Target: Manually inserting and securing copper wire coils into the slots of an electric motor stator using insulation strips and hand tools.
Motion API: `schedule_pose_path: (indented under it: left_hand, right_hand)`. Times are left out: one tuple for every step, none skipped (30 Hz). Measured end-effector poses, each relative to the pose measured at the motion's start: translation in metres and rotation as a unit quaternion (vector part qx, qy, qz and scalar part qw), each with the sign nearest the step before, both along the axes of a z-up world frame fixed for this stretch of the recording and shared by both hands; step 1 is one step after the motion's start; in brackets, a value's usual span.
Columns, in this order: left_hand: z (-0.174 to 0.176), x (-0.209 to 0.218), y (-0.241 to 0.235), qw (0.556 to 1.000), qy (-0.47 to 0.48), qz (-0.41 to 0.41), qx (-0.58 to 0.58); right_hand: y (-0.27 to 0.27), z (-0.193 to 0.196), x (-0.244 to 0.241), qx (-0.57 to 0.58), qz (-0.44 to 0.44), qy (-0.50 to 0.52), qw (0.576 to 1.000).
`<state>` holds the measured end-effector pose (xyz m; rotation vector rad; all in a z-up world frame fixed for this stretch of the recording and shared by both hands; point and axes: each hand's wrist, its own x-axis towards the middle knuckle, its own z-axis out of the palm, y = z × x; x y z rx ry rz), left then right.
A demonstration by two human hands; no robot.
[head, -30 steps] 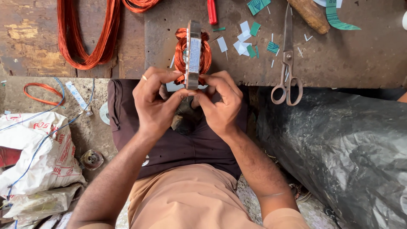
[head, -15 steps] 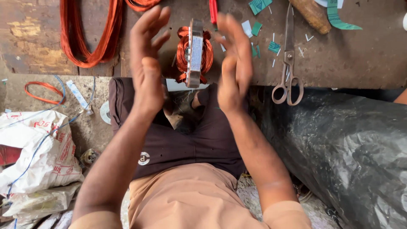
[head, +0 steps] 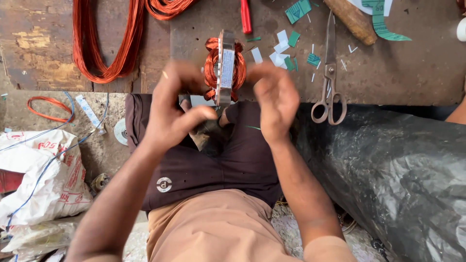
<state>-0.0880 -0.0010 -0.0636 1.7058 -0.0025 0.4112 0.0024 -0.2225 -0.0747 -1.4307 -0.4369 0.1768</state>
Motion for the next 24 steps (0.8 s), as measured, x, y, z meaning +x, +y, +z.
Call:
schedule_pose_path:
  left_hand:
    - [0.003,0.0,0.002,1.0,0.0,0.0,0.0]
    - [0.006,-0.001,0.004,0.999,0.01,-0.016,0.045]
    - [0.01,-0.002,0.005,0.995,0.02,-0.032,0.089]
    - [0.011,-0.001,0.005,0.995,0.02,-0.032,0.088]
    - [0.013,-0.001,0.006,0.994,0.014,-0.031,0.104]
    - [0.016,0.002,0.008,0.992,0.004,-0.03,0.123]
    - [0.016,0.004,0.01,0.992,0.001,-0.03,0.125]
    - [0.017,0.006,0.011,0.99,-0.006,-0.035,0.14]
    - [0.017,0.008,0.013,0.987,-0.013,-0.04,0.154]
    - [0.023,0.008,0.014,0.987,-0.016,-0.04,0.156]
    - [0.028,0.008,0.015,0.986,-0.008,-0.047,0.163]
    - [0.033,0.008,0.015,0.984,0.0,-0.053,0.168]
    - [0.043,0.011,0.016,0.984,-0.001,-0.052,0.169]
    - [0.053,0.011,0.015,0.991,0.063,-0.063,0.101]
    - [0.063,0.012,0.015,0.989,0.126,-0.075,0.033]
    - [0.061,0.015,0.016,0.989,0.125,-0.075,0.033]
    - [0.059,0.019,0.018,0.98,0.173,-0.086,-0.053]
    - [0.058,0.023,0.021,0.961,0.218,-0.096,-0.138]
    - [0.059,0.026,0.024,0.962,0.216,-0.095,-0.137]
    - [0.059,0.029,0.026,0.956,0.218,-0.107,-0.163]
    - [0.059,0.032,0.028,0.949,0.221,-0.119,-0.189]
    - [0.055,0.033,0.03,0.949,0.221,-0.119,-0.19]
    - [0.052,0.035,0.031,0.938,0.235,-0.125,-0.221]
    - [0.049,0.038,0.033,0.927,0.248,-0.131,-0.25]
  right_hand:
    - [-0.002,0.006,0.001,0.0,0.0,0.0,1.0]
    - [-0.004,0.011,0.0,-0.038,0.049,-0.032,0.998]
    - [-0.007,0.017,-0.001,-0.076,0.097,-0.064,0.99]
    - [-0.003,0.027,0.0,-0.077,0.097,-0.065,0.99]
    - [0.0,0.037,0.0,-0.134,0.104,-0.114,0.979]
    - [0.005,0.048,0.003,-0.189,0.109,-0.167,0.962]
    - [0.004,0.041,0.004,-0.188,0.107,-0.171,0.961]
    - [0.003,0.034,0.004,-0.176,0.105,-0.157,0.966]
    - [0.002,0.026,0.005,-0.163,0.104,-0.143,0.971]
    - [0.001,0.029,0.005,-0.162,0.103,-0.145,0.971]
    - [0.002,0.031,0.005,-0.147,0.104,-0.126,0.976]
    - [0.002,0.033,0.005,-0.133,0.107,-0.105,0.98]
    - [0.005,0.044,0.008,-0.133,0.107,-0.106,0.98]
    - [0.007,0.055,0.009,-0.104,0.123,-0.023,0.987]
    - [0.009,0.066,0.009,-0.073,0.137,0.06,0.986]
    - [0.013,0.063,0.011,-0.074,0.137,0.059,0.986]
    - [0.017,0.061,0.013,-0.023,0.129,0.133,0.982]
    - [0.023,0.059,0.017,0.029,0.122,0.205,0.971]
    - [0.024,0.057,0.018,0.03,0.123,0.203,0.971]
    - [0.023,0.054,0.019,0.023,0.114,0.206,0.972]
    - [0.023,0.051,0.019,0.016,0.105,0.209,0.972]
    - [0.022,0.053,0.018,0.016,0.105,0.21,0.972]
    - [0.02,0.054,0.018,-0.027,0.082,0.164,0.983]
    - [0.019,0.057,0.019,-0.069,0.059,0.116,0.989]
